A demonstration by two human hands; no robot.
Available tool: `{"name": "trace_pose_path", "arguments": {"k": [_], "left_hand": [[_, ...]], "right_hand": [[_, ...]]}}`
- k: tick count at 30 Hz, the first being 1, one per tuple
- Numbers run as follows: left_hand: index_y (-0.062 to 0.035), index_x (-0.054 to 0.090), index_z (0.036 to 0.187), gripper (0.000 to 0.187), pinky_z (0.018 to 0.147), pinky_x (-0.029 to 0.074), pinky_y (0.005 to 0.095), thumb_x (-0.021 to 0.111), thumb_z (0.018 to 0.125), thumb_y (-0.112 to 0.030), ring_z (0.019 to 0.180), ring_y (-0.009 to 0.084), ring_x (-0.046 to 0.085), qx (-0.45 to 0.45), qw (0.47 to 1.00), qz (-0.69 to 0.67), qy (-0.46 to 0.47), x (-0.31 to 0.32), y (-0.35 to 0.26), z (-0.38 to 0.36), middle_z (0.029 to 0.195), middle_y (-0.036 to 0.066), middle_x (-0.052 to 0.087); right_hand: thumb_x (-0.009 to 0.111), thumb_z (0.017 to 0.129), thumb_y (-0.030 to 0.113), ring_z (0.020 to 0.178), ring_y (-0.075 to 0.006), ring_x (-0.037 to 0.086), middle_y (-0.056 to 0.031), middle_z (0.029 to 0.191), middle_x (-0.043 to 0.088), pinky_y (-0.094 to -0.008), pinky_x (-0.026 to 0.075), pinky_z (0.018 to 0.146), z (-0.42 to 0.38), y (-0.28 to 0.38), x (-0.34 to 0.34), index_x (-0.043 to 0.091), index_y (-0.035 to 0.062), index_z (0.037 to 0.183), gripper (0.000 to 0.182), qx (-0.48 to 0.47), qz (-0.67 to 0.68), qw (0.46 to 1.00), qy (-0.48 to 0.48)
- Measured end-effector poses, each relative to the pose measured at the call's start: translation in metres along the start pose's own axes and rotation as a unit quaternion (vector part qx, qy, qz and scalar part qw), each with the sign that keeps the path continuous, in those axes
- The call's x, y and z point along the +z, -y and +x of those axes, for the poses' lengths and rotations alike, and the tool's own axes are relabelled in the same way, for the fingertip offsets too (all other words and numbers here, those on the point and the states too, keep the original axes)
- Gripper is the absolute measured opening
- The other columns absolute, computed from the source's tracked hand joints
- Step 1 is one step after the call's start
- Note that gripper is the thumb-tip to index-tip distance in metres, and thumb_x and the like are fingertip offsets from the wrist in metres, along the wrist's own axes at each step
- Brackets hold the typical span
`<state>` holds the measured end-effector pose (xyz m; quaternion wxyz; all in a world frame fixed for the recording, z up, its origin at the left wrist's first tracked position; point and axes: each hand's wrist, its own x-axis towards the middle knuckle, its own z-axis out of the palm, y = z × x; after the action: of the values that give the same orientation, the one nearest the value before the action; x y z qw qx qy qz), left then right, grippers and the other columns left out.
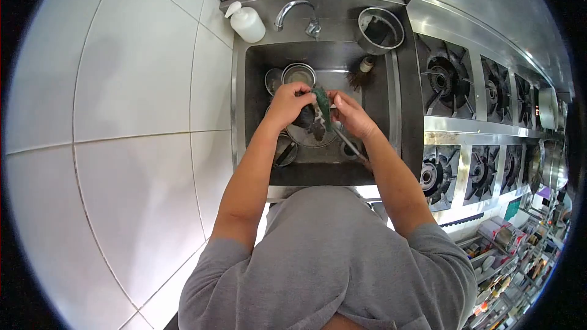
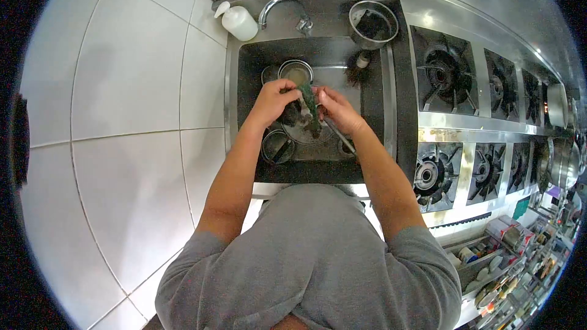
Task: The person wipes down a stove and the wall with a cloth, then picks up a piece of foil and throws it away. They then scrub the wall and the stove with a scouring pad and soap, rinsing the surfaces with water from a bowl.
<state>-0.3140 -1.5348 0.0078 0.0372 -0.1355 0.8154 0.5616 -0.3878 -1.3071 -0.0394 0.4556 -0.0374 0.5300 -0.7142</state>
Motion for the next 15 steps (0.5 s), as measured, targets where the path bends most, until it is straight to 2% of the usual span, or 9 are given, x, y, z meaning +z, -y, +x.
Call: {"name": "trace_pose_path", "arguments": {"k": [2,4,6,7,8,10,11,13,15], "left_hand": [[-0.0003,0.074,0.101,0.019,0.078,0.050,0.0317,0.078,0.095,-0.017,0.086,0.0125,0.064,-0.041,0.985,-0.168,0.002,0.000,0.016,0.009,0.093,0.002,0.071],[-0.0042,0.073,0.103,0.014,0.079,0.051,0.0315,0.076,0.097,-0.017,0.088,0.0126,0.065,-0.063,0.971,-0.231,0.008,-0.003,0.019,0.009,0.097,0.000,0.071],[-0.0056,0.072,0.106,0.013,0.080,0.053,0.0316,0.075,0.098,-0.016,0.088,0.0129,0.066,-0.137,0.928,-0.345,0.030,-0.009,0.021,0.007,0.098,0.001,0.071],[-0.0056,0.072,0.106,0.013,0.080,0.053,0.0316,0.075,0.098,-0.016,0.088,0.0129,0.066,-0.139,0.928,-0.344,0.029,-0.010,0.022,0.007,0.098,0.001,0.071],[-0.0066,0.071,0.108,0.013,0.080,0.054,0.0319,0.074,0.098,-0.015,0.088,0.0134,0.066,-0.156,0.910,-0.383,0.033,-0.011,0.024,0.005,0.097,0.000,0.071],[-0.0076,0.071,0.109,0.013,0.080,0.054,0.0321,0.074,0.099,-0.015,0.089,0.0139,0.067,-0.174,0.890,-0.421,0.036,-0.013,0.030,0.003,0.096,0.000,0.070],[-0.0083,0.071,0.113,0.015,0.078,0.054,0.0328,0.073,0.099,-0.014,0.087,0.0141,0.066,-0.171,0.892,-0.419,0.022,-0.014,0.033,0.002,0.097,0.000,0.069],[-0.0091,0.071,0.117,0.017,0.077,0.055,0.0335,0.071,0.100,-0.014,0.085,0.0142,0.065,-0.165,0.894,-0.416,0.004,-0.020,0.040,0.001,0.099,0.000,0.068],[-0.0094,0.069,0.126,0.026,0.073,0.055,0.0344,0.069,0.100,-0.010,0.080,0.0152,0.063,-0.132,0.924,-0.354,-0.060,-0.023,0.048,-0.004,0.102,0.002,0.065]], "right_hand": [[0.081,0.094,0.041,0.106,-0.0139,0.061,-0.0014,0.121,0.066,-0.0314,0.050,0.091,0.005,-0.018,-0.007,0.053,0.0079,0.151,0.072,-0.020,-0.030,0.993,0.114],[0.086,0.090,0.035,0.113,-0.0157,0.060,-0.0030,0.128,0.064,-0.0313,0.050,0.093,0.006,-0.027,0.005,0.048,0.0068,0.155,0.081,-0.022,-0.065,0.991,0.119],[0.088,0.089,0.024,0.113,-0.0150,0.060,-0.0027,0.128,0.063,-0.0316,0.050,0.093,-0.002,-0.023,0.031,0.049,0.0058,0.154,0.078,-0.127,-0.168,0.977,0.014],[0.083,0.093,0.014,0.110,-0.0141,0.061,-0.0019,0.118,0.066,-0.0340,0.052,0.094,-0.003,-0.020,0.043,0.058,0.0043,0.141,0.055,-0.137,-0.149,0.979,-0.007],[0.083,0.093,0.014,0.110,-0.0141,0.061,-0.0019,0.118,0.066,-0.0340,0.052,0.094,0.005,-0.029,0.038,0.058,0.0043,0.141,0.055,-0.136,-0.148,0.980,-0.007],[0.077,0.097,0.011,0.108,-0.0143,0.063,-0.0017,0.111,0.068,-0.0359,0.053,0.097,0.025,-0.042,0.031,0.065,0.0051,0.125,0.031,-0.131,-0.058,0.987,-0.071],[0.077,0.097,0.011,0.108,-0.0143,0.063,-0.0017,0.111,0.068,-0.0359,0.053,0.097,0.027,-0.043,0.027,0.065,0.0051,0.125,0.031,-0.131,-0.057,0.987,-0.069],[0.075,0.099,0.009,0.105,-0.0163,0.065,-0.0030,0.108,0.070,-0.0382,0.053,0.098,0.029,-0.039,0.018,0.066,0.0063,0.116,0.019,-0.113,0.121,0.982,-0.088],[0.075,0.098,0.009,0.104,-0.0184,0.066,-0.0038,0.110,0.071,-0.0400,0.053,0.098,0.026,-0.035,0.009,0.067,0.0071,0.115,0.019,-0.092,0.168,0.976,-0.103]]}}
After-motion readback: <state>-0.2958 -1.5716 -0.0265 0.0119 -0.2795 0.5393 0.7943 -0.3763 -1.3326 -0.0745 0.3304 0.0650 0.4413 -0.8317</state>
